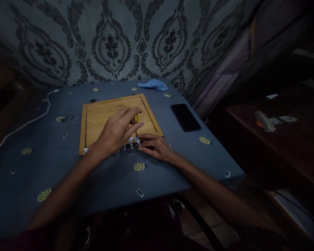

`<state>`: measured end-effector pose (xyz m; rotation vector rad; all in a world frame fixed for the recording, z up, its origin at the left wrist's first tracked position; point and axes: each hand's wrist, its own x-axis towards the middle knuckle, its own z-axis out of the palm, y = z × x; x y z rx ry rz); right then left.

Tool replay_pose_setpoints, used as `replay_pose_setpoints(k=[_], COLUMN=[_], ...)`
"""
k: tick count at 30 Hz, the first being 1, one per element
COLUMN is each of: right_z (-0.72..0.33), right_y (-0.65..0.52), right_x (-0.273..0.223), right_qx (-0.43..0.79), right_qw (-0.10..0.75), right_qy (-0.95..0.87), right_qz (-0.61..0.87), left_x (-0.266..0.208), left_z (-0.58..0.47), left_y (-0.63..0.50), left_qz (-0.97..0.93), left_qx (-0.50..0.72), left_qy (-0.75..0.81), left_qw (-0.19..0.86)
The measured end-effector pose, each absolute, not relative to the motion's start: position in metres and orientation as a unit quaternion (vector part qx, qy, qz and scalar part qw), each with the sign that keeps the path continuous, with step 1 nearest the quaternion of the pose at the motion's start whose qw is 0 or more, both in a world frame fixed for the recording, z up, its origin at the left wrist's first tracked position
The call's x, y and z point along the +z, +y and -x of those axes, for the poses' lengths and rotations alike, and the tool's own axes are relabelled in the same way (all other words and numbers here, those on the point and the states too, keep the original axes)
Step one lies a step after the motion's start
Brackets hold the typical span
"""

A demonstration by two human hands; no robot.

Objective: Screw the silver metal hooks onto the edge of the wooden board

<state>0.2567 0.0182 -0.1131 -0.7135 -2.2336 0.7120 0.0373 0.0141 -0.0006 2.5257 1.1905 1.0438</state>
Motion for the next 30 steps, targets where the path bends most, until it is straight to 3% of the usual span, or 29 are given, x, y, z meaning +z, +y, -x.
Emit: replay_pose_setpoints(k=[10,30], right_z=[-0.256,-0.257], right_y=[0.019,0.019], right_x=[-0.118,-0.116], right_qx=[0.265,0.251], right_qw=[0.336,0.338], right_qy=[-0.86,-0.865], right_qz=[0.276,0.273], left_x=[0.004,-0.008], left_z=[-0.036,-0.037], left_y=[0.014,0.017], left_qz=[-0.838,-0.84], left_qx=[0.352,0.371], left_qy=[0.399,0.394], left_qw=[0.12,0.047])
